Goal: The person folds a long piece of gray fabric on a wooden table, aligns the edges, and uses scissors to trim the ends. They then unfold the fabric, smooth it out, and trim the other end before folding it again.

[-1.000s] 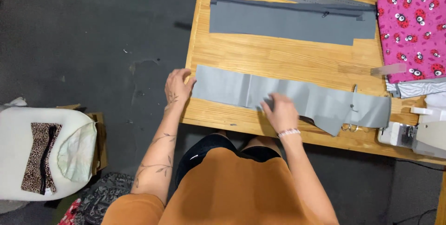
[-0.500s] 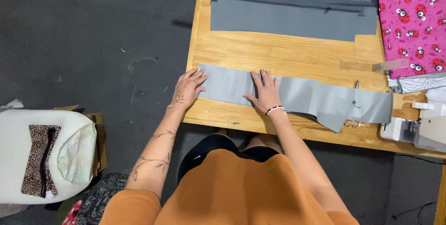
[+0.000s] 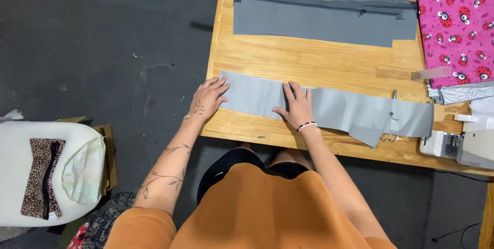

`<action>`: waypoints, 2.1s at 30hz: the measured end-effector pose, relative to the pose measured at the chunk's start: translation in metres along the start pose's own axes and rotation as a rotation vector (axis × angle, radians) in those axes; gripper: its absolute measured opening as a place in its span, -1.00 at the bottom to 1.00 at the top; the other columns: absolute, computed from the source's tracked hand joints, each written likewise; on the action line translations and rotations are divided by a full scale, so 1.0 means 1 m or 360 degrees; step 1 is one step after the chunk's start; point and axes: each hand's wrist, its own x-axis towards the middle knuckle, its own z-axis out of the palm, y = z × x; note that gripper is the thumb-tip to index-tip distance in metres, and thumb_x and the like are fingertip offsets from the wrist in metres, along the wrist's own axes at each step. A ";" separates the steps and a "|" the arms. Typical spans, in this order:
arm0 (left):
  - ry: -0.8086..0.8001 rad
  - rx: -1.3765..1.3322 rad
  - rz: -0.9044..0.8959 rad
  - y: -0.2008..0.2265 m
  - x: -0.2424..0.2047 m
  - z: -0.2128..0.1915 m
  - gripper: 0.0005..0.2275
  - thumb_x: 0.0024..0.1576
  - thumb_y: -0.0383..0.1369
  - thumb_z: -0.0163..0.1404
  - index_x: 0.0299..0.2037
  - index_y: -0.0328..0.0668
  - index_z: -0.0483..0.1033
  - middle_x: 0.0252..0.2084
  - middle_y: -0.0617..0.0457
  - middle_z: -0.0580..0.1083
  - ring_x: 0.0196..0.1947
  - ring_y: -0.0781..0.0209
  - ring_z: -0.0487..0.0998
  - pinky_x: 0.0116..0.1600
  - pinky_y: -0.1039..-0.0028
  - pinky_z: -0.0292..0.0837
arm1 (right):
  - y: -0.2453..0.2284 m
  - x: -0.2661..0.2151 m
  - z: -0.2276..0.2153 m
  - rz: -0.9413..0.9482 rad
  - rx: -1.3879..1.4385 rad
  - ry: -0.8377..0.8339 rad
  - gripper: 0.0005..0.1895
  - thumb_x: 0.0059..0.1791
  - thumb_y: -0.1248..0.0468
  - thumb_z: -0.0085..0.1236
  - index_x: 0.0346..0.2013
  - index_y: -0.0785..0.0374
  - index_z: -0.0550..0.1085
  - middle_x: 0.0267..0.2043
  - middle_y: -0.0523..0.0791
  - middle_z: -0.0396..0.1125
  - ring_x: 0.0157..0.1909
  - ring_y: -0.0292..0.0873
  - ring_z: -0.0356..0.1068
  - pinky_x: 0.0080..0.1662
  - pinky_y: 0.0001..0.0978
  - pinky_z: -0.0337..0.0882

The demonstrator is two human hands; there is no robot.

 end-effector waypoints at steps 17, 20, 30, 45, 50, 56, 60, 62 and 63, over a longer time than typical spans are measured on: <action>0.0007 -0.0026 0.0007 -0.010 0.005 -0.001 -0.55 0.13 -0.07 0.11 0.27 0.41 0.41 0.37 0.35 0.34 0.35 0.24 0.28 0.24 0.35 0.29 | 0.006 0.003 0.007 0.0038 -0.0007 0.0014 -0.12 -0.11 -0.26 0.13 0.45 -0.20 0.13 0.46 -0.22 -0.03 0.52 -0.15 -0.04 0.48 0.15 -0.16; -0.0022 -0.0041 -0.0017 -0.020 0.009 0.005 -0.56 0.11 -0.09 0.13 0.24 0.47 0.42 0.35 0.48 0.34 0.33 0.35 0.29 0.23 0.42 0.30 | 0.009 0.005 0.012 0.0054 -0.0010 0.0020 -0.14 -0.12 -0.25 0.14 0.44 -0.22 0.15 0.47 -0.24 -0.03 0.52 -0.16 -0.03 0.48 0.13 -0.16; -0.0114 -0.0122 -0.0103 -0.010 0.013 -0.021 -0.59 0.07 -0.19 0.20 0.16 0.33 0.51 0.30 0.50 0.39 0.23 0.30 0.39 0.21 0.40 0.42 | 0.007 0.008 0.013 0.0131 0.0068 0.0000 -0.13 -0.15 -0.19 0.22 0.43 -0.22 0.19 0.47 -0.23 -0.01 0.50 -0.14 0.02 0.48 0.11 -0.18; 0.0011 -0.0073 -0.0053 -0.012 0.021 0.000 -0.54 0.03 -0.11 0.24 0.18 0.36 0.50 0.32 0.43 0.38 0.25 0.26 0.35 0.29 0.39 0.32 | 0.009 0.013 0.010 0.0189 0.0316 0.0017 -0.06 -0.24 -0.01 0.39 0.41 -0.13 0.23 0.44 -0.19 0.04 0.47 -0.08 0.06 0.48 0.15 -0.24; 0.0271 0.0146 -0.0054 0.044 -0.002 0.032 -0.44 0.05 -0.09 0.20 0.25 -0.02 0.40 0.44 -0.06 0.19 0.42 -0.07 0.10 0.43 0.09 0.03 | 0.012 0.016 0.014 0.0207 0.0325 0.0015 -0.06 -0.24 0.02 0.41 0.40 -0.11 0.24 0.43 -0.20 0.05 0.47 -0.10 0.06 0.48 0.14 -0.26; 0.0504 0.0085 -0.0147 0.110 -0.021 0.058 -0.31 0.19 -0.02 0.00 0.44 -0.23 0.10 0.50 -0.35 -0.02 0.51 -0.31 -0.08 0.50 -0.16 -0.28 | 0.016 0.017 0.021 0.0170 0.0328 0.0048 -0.06 -0.26 0.02 0.42 0.39 -0.09 0.26 0.42 -0.18 0.07 0.46 -0.08 0.06 0.47 0.18 -0.23; 0.0473 0.0117 -0.0192 0.113 -0.024 0.058 -0.37 0.27 0.03 -0.18 0.45 -0.18 0.09 0.51 -0.28 0.01 0.53 -0.20 -0.08 0.52 -0.10 -0.37 | 0.018 0.016 0.025 0.0138 0.0326 0.0052 -0.06 -0.27 0.00 0.42 0.38 -0.06 0.27 0.42 -0.16 0.08 0.46 -0.06 0.07 0.47 0.18 -0.24; 0.0516 0.0125 -0.0148 0.112 -0.022 0.060 -0.40 0.32 0.04 -0.30 0.48 -0.14 0.02 0.52 -0.24 -0.01 0.53 -0.17 -0.08 0.53 -0.05 -0.38 | 0.019 0.017 0.025 0.0145 0.0335 0.0057 -0.06 -0.26 0.01 0.41 0.38 -0.04 0.27 0.42 -0.15 0.09 0.46 -0.05 0.07 0.47 0.17 -0.25; 0.0522 0.0126 -0.0156 0.111 -0.022 0.061 -0.40 0.32 0.04 -0.30 0.48 -0.14 0.02 0.52 -0.24 -0.01 0.53 -0.17 -0.08 0.53 -0.05 -0.38 | 0.020 0.019 0.027 0.0136 0.0333 0.0055 -0.06 -0.26 0.01 0.41 0.38 -0.04 0.27 0.42 -0.15 0.09 0.46 -0.05 0.07 0.47 0.17 -0.25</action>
